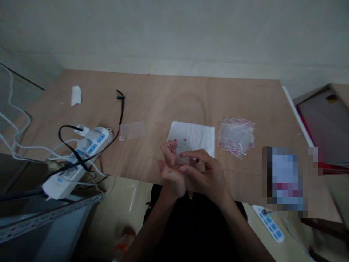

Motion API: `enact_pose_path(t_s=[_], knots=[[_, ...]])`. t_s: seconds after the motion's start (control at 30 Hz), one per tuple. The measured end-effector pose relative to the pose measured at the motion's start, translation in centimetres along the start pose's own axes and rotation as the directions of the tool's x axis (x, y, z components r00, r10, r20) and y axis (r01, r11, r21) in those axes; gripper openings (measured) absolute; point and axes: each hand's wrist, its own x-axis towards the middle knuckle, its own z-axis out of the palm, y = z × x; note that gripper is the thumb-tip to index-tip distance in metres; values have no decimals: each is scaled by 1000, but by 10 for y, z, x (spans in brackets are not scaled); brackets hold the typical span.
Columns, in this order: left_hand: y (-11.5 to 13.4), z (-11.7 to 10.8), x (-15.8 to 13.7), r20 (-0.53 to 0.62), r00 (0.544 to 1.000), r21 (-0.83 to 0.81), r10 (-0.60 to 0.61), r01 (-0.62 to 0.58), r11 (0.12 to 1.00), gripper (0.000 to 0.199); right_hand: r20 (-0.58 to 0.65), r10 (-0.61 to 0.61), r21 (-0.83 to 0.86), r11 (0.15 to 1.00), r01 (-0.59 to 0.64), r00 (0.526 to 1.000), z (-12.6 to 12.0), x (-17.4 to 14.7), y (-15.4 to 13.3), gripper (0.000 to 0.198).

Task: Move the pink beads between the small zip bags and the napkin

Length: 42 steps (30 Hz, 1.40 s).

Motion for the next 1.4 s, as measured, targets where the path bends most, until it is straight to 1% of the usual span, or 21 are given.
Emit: enact_pose_path(t_s=[0.07, 0.1, 0.17, 0.23, 0.3, 0.43, 0.57, 0.67, 0.83, 0.9, 0.97, 1.07, 1.13, 1.23, 1.33, 1.4], knots=[[4, 2, 0, -29, 997, -121, -71, 67, 990, 53, -67, 6, -4, 1000, -6, 998, -3, -2, 3, 10], [6, 2, 1, -16, 994, -157, -109, 106, 982, 47, -108, 20, 5, 1000, -20, 994, -4, -3, 5, 7], [9, 0, 3, 62, 985, -179, -161, 170, 969, 34, -194, 62, 33, 998, -56, 979, -8, -5, 8, 7], [13, -3, 6, 136, 974, -185, -179, 203, 962, 24, -243, 99, 53, 995, -89, 965, -12, -5, 10, 8], [16, -6, 9, 154, 973, -185, -169, 196, 963, 21, -258, 128, 81, 991, -110, 958, -16, -5, 12, 8], [22, -11, 10, 97, 986, -127, -137, 148, 981, 22, -283, 157, 116, 985, -128, 946, -20, -3, 10, 9], [31, -15, 9, 118, 984, -118, -131, 145, 982, 20, -315, 83, 54, 996, -69, 945, -22, 0, -1, 10], [37, -19, 12, 147, 980, -143, -138, 159, 977, 19, -284, 35, 51, 998, -21, 958, -25, 2, -9, 8], [39, -27, 19, 288, 946, -91, -151, 184, 979, 14, -207, 37, 91, 996, -19, 978, -28, 4, -13, 8], [38, -28, 20, 290, 948, -72, -128, 155, 985, 11, -186, 61, 125, 991, -38, 981, -26, 3, -13, 5], [39, -27, 20, 285, 956, -62, -75, 96, 993, 7, -155, 98, 165, 984, -72, 983, -24, 3, -13, 3], [43, -26, 18, 299, 954, -35, 17, -6, 999, 4, -78, 149, 252, 960, -125, 986, -22, 2, -15, 6], [46, -25, 16, 325, 945, -21, 34, -28, 999, 5, -37, 174, 330, 932, -152, 984, -23, 2, -17, 14], [48, -26, 14, 356, 934, -23, -3, 12, 1000, 10, -17, 220, 370, 908, -198, 975, -25, 1, -17, 21], [46, -29, 14, 372, 926, -13, -54, 63, 998, 11, -9, 244, 341, 912, -227, 970, -28, -1, -16, 21], [45, -32, 15, 394, 915, -14, -87, 101, 995, 12, 8, 230, 314, 923, -221, 973, -30, -3, -16, 19]])
